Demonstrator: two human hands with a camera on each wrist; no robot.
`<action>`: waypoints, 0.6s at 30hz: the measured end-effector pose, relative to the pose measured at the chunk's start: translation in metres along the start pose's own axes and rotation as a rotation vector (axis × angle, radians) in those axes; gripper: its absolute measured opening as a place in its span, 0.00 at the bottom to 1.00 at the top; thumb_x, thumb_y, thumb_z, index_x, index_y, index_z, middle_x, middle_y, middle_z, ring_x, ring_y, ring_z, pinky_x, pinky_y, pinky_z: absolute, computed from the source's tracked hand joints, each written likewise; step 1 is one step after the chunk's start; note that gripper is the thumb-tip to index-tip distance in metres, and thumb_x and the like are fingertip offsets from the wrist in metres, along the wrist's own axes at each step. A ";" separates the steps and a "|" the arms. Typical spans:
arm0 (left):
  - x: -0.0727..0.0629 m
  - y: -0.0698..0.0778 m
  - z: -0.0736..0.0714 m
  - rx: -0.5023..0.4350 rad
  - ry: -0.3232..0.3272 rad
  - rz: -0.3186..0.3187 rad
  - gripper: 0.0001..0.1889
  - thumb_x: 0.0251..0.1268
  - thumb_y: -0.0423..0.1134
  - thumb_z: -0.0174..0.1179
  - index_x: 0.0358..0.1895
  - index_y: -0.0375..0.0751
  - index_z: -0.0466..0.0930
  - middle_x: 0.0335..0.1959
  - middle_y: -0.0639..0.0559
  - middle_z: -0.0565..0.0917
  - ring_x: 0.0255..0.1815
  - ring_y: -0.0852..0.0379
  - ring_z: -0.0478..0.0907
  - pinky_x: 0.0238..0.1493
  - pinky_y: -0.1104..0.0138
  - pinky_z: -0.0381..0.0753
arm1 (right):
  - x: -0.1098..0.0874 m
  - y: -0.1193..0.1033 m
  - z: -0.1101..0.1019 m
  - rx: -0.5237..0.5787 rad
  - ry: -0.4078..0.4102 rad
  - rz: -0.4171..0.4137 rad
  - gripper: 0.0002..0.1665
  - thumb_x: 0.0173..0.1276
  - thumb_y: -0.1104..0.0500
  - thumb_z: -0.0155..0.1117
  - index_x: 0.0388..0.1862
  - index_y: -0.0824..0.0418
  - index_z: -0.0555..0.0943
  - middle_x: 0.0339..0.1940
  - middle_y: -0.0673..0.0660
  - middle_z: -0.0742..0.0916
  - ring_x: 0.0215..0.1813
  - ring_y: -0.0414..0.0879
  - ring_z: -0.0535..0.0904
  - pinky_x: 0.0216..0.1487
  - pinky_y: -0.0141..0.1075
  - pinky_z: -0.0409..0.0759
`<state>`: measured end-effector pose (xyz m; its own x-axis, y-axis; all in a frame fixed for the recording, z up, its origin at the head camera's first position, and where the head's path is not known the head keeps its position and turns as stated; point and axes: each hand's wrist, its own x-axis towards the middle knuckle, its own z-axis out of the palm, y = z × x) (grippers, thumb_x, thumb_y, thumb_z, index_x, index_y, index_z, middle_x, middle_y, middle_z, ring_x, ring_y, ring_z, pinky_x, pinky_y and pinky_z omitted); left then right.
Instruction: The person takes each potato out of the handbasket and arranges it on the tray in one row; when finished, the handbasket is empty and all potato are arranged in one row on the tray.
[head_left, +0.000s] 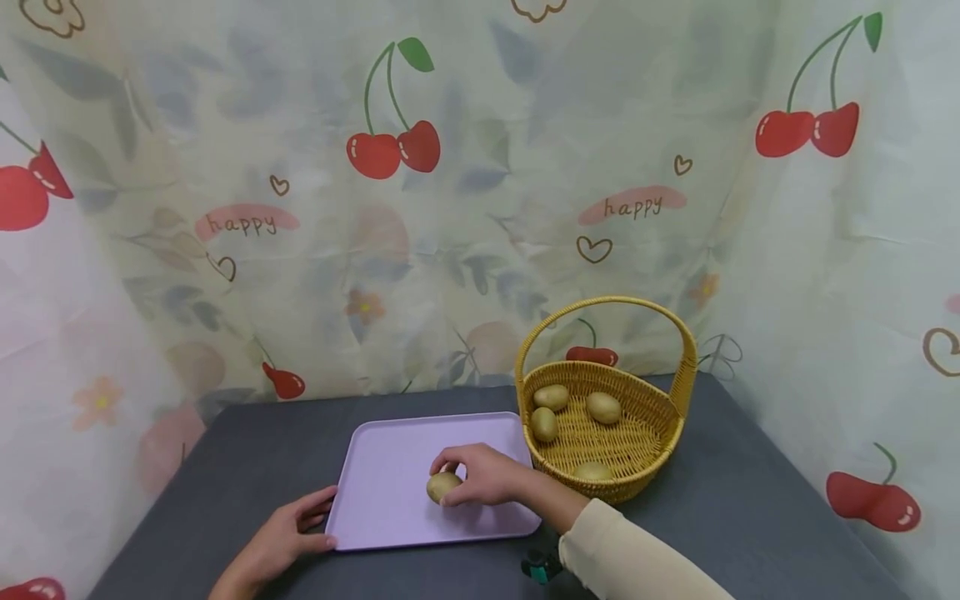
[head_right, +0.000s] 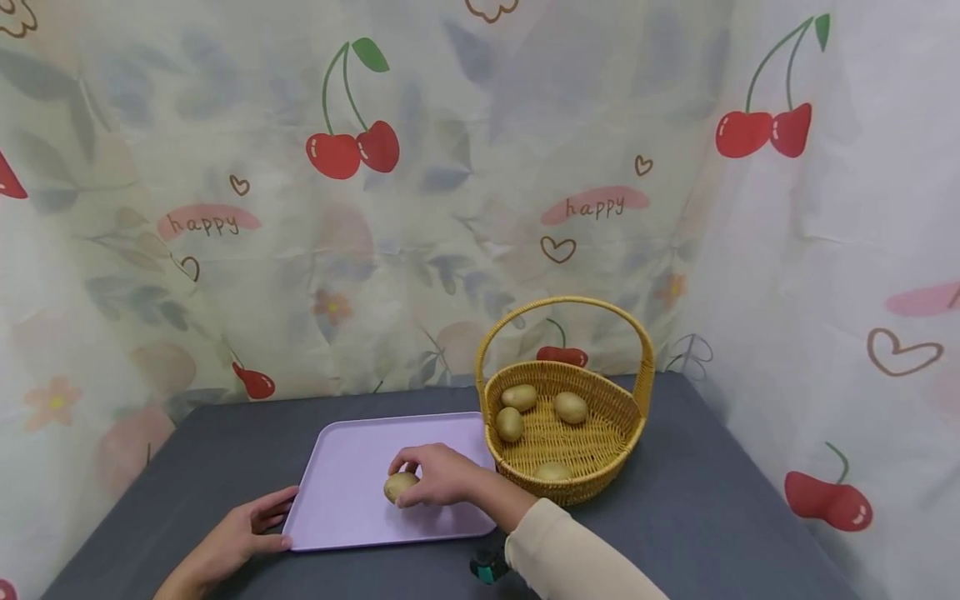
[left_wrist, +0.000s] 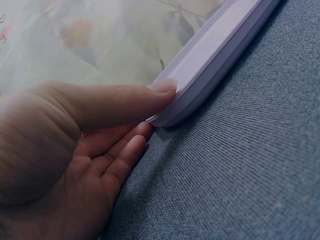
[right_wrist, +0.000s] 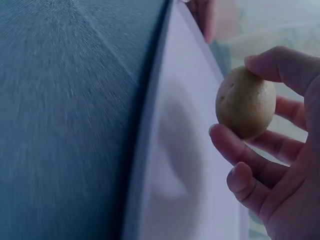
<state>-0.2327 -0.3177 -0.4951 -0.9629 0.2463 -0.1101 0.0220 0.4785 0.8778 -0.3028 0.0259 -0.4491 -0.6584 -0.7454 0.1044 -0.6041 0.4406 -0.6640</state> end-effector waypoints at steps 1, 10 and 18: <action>0.000 0.000 0.000 0.003 0.002 -0.002 0.42 0.54 0.37 0.72 0.70 0.24 0.61 0.62 0.29 0.72 0.60 0.38 0.72 0.58 0.49 0.71 | 0.004 0.000 0.005 -0.015 -0.004 -0.002 0.21 0.54 0.57 0.75 0.49 0.52 0.82 0.39 0.43 0.84 0.39 0.36 0.76 0.42 0.29 0.73; -0.001 0.000 0.001 0.010 0.016 0.024 0.42 0.52 0.37 0.73 0.69 0.24 0.62 0.61 0.29 0.73 0.59 0.37 0.73 0.57 0.53 0.73 | 0.034 -0.008 0.042 -0.015 0.057 0.038 0.22 0.53 0.59 0.75 0.49 0.53 0.83 0.32 0.43 0.81 0.34 0.35 0.74 0.35 0.26 0.73; 0.000 0.001 0.002 0.012 0.021 0.022 0.42 0.52 0.37 0.73 0.68 0.23 0.62 0.61 0.29 0.73 0.59 0.37 0.73 0.57 0.50 0.72 | 0.055 -0.019 0.064 0.044 0.158 0.067 0.22 0.51 0.60 0.76 0.48 0.56 0.84 0.32 0.45 0.80 0.31 0.35 0.73 0.28 0.26 0.74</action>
<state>-0.2323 -0.3156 -0.4948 -0.9677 0.2387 -0.0812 0.0460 0.4837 0.8740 -0.2988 -0.0555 -0.4779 -0.7610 -0.6256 0.1718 -0.5386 0.4616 -0.7049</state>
